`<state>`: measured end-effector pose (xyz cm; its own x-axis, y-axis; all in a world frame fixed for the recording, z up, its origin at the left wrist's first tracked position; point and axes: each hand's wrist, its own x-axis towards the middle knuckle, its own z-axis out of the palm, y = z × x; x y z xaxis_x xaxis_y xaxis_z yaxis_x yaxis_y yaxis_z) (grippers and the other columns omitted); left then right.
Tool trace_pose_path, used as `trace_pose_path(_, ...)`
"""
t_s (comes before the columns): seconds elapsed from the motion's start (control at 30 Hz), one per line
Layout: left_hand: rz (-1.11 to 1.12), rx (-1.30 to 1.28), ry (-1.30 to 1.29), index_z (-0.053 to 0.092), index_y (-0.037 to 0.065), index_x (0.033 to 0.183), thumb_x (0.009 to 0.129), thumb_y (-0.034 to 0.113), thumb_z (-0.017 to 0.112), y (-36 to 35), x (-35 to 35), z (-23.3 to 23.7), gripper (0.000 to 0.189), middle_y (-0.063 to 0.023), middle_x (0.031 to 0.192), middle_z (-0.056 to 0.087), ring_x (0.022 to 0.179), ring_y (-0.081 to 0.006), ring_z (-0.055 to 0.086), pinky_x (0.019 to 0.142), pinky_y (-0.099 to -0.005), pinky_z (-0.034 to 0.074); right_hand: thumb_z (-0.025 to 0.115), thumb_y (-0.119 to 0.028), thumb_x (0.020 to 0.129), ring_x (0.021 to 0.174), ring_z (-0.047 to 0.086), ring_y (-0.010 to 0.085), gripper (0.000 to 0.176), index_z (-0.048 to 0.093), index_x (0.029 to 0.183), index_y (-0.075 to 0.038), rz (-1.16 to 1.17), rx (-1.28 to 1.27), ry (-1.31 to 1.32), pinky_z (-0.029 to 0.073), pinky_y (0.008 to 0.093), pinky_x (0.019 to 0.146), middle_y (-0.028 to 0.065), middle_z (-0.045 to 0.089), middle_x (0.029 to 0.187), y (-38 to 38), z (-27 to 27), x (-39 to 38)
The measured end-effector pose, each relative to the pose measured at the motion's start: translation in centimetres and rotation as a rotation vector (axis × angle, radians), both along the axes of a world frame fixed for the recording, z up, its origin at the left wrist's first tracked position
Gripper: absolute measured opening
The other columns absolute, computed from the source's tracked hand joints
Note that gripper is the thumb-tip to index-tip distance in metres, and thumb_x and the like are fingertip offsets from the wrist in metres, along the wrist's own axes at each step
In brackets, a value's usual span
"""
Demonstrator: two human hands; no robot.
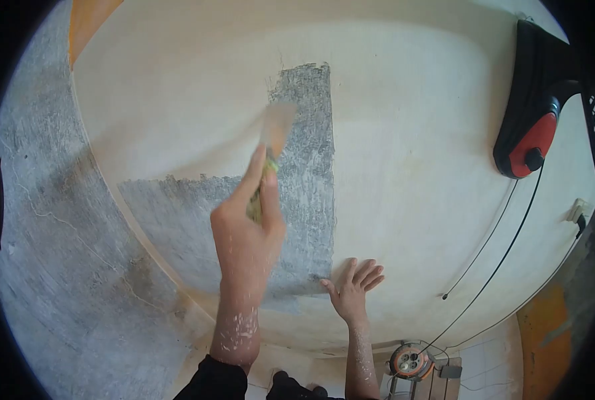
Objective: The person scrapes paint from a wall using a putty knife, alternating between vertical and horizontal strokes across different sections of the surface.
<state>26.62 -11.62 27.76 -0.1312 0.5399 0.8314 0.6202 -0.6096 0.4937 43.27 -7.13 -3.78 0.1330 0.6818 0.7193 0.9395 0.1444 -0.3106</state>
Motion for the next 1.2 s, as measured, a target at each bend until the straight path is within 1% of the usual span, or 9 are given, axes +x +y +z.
trace_pose_path(0.07, 0.073, 0.071, 0.018, 0.064, 0.005, 0.129, 0.096, 0.015, 0.059, 1.1, 0.3, 1.4, 0.035, -0.0147, 0.062, 0.067, 0.055, -0.0225, 0.069, 0.048, -0.0323, 0.048, 0.055, -0.057, 0.095, 0.137, -0.036, 0.0518, 0.102, -0.005, 0.156, -0.003, -0.004, 0.008, -0.019, -0.019, 0.0687, 0.107, 0.0337, -0.028, 0.154, -0.2, 0.2, 0.3)
trace_pose_path(0.17, 0.04, 0.062, 0.001, 0.065, 0.005, 0.128, 0.096, 0.016, 0.059, 0.3, 0.0, 1.7, 0.034, -0.0159, 0.063, 0.067, 0.057, -0.025, 0.07, 0.049, -0.0342, 0.049, 0.055, -0.057, 0.095, 0.138, -0.036, 0.0518, 0.101, -0.004, 0.157, -0.003, -0.001, -0.013, -0.009, -0.019, 0.0683, 0.107, 0.0335, -0.028, 0.154, -0.5, 0.1, -0.2)
trace_pose_path(0.27, -0.059, -0.06, -0.046, 0.061, 0.002, 0.132, 0.099, 0.015, 0.057, -0.1, 0.0, 0.4, 0.036, -0.0227, 0.1, 0.073, 0.088, -0.019, 0.073, 0.073, -0.0303, 0.055, 0.055, -0.058, 0.095, 0.138, -0.035, 0.0517, 0.101, -0.003, 0.157, -0.003, 0.02, -0.051, 0.022, -0.019, 0.0683, 0.107, 0.0334, -0.027, 0.154, -0.4, 0.4, 0.2)
trace_pose_path(0.57, -0.102, -0.149, -0.058, 0.06, 0.003, 0.134, 0.1, 0.018, 0.055, -0.8, -0.3, 2.7, 0.037, -0.0232, 0.108, 0.071, 0.094, -0.0225, 0.072, 0.083, -0.0352, 0.054, 0.055, -0.058, 0.095, 0.138, -0.036, 0.052, 0.1, -0.002, 0.157, -0.004, 0.03, -0.085, 0.073, -0.02, 0.0685, 0.107, 0.0342, -0.026, 0.154, -0.9, 0.5, -0.1)
trace_pose_path(0.67, -0.122, -0.124, -0.06, 0.059, 0.003, 0.134, 0.101, 0.019, 0.054, -1.3, -0.9, 2.6, 0.037, -0.0222, 0.107, 0.072, 0.092, -0.0224, 0.072, 0.083, -0.035, 0.054, 0.055, -0.057, 0.095, 0.138, -0.035, 0.0518, 0.1, -0.003, 0.157, -0.004, 0.049, -0.09, 0.093, -0.02, 0.0687, 0.107, 0.0334, -0.026, 0.155, -1.0, 0.9, -0.5)
trace_pose_path(0.77, -0.055, 0.111, -0.024, 0.063, 0.001, 0.13, 0.098, 0.018, 0.056, 0.1, -0.6, 2.1, 0.036, -0.0199, 0.077, 0.072, 0.074, -0.0265, 0.075, 0.061, -0.0336, 0.056, 0.055, -0.057, 0.095, 0.138, -0.035, 0.0517, 0.1, -0.003, 0.157, -0.004, 0.047, -0.073, 0.077, -0.02, 0.0685, 0.107, 0.0331, -0.026, 0.155, -0.7, 0.9, -0.2)
trace_pose_path(0.87, -0.136, -0.167, -0.075, 0.063, 0.001, 0.129, 0.099, 0.017, 0.055, -1.2, -0.9, 3.8, 0.035, -0.0202, 0.081, 0.073, 0.077, -0.0257, 0.075, 0.062, -0.0339, 0.055, 0.055, -0.057, 0.095, 0.138, -0.035, 0.0515, 0.1, -0.004, 0.157, -0.005, 0.048, -0.083, 0.084, -0.02, 0.068, 0.107, 0.0333, -0.026, 0.155, -0.9, 1.3, -0.2)
trace_pose_path(0.97, -0.143, -0.114, -0.056, 0.06, 0.001, 0.133, 0.102, 0.023, 0.054, -1.3, -1.1, 1.5, 0.039, -0.0203, 0.108, 0.072, 0.101, -0.0233, 0.07, 0.088, -0.035, 0.052, 0.054, -0.056, 0.096, 0.139, -0.034, 0.0515, 0.099, -0.004, 0.157, -0.005, 0.053, -0.113, 0.097, -0.02, 0.0675, 0.107, 0.0337, -0.026, 0.155, -1.2, 1.1, -0.2)
trace_pose_path(1.2, -0.172, -0.071, -0.135, 0.06, -0.001, 0.132, 0.102, 0.022, 0.054, -0.3, -0.7, 2.1, 0.038, -0.0216, 0.111, 0.071, 0.107, -0.0246, 0.069, 0.093, -0.0361, 0.052, 0.054, -0.055, 0.096, 0.139, -0.033, 0.0526, 0.099, -0.006, 0.157, -0.004, 0.068, -0.117, 0.11, -0.019, 0.0684, 0.107, 0.0344, -0.026, 0.154, -1.5, 1.6, -0.3)
